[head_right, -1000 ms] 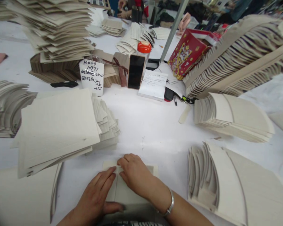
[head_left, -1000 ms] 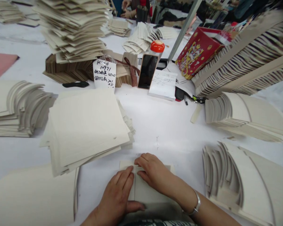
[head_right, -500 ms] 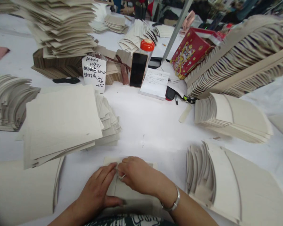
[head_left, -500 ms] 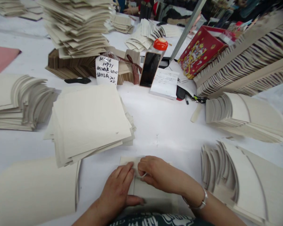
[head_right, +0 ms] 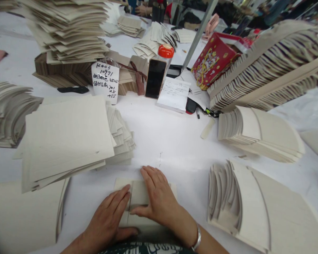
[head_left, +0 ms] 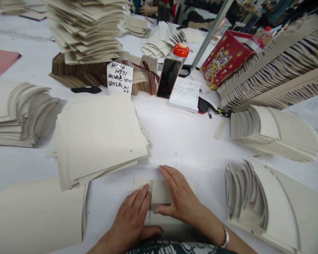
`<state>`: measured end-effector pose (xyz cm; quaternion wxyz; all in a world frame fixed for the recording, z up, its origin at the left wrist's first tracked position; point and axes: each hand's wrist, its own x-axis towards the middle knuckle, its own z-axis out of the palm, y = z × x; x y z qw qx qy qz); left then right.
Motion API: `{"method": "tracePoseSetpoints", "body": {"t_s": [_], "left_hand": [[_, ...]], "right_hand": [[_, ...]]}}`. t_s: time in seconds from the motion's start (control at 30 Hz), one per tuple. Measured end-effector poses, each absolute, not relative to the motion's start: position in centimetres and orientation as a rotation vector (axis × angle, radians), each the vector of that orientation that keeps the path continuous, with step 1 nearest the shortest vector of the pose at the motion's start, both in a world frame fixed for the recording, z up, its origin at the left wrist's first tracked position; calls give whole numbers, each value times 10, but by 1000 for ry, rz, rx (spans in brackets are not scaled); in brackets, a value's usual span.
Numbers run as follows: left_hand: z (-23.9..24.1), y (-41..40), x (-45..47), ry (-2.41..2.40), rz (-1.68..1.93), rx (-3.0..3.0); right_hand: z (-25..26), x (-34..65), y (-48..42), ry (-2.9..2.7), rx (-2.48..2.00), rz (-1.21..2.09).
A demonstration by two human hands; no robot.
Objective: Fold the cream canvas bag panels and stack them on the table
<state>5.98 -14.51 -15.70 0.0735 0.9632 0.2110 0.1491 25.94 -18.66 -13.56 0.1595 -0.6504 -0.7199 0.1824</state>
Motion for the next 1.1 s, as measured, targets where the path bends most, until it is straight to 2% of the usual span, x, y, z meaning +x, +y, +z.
{"method": "tracePoseSetpoints", "body": {"t_s": [0.3,0.93,1.1], "left_hand": [[-159,-143,61,617,565,2851],[-162,-144,66,713,547,2827],[-157,-142,73,750,377,2931]], "right_hand": [[-148,252,-191,-2100,-1951,364],[-157,243,-181,-1976,-2109,103],[-160,244,-179,-1873,-2072,117]]}}
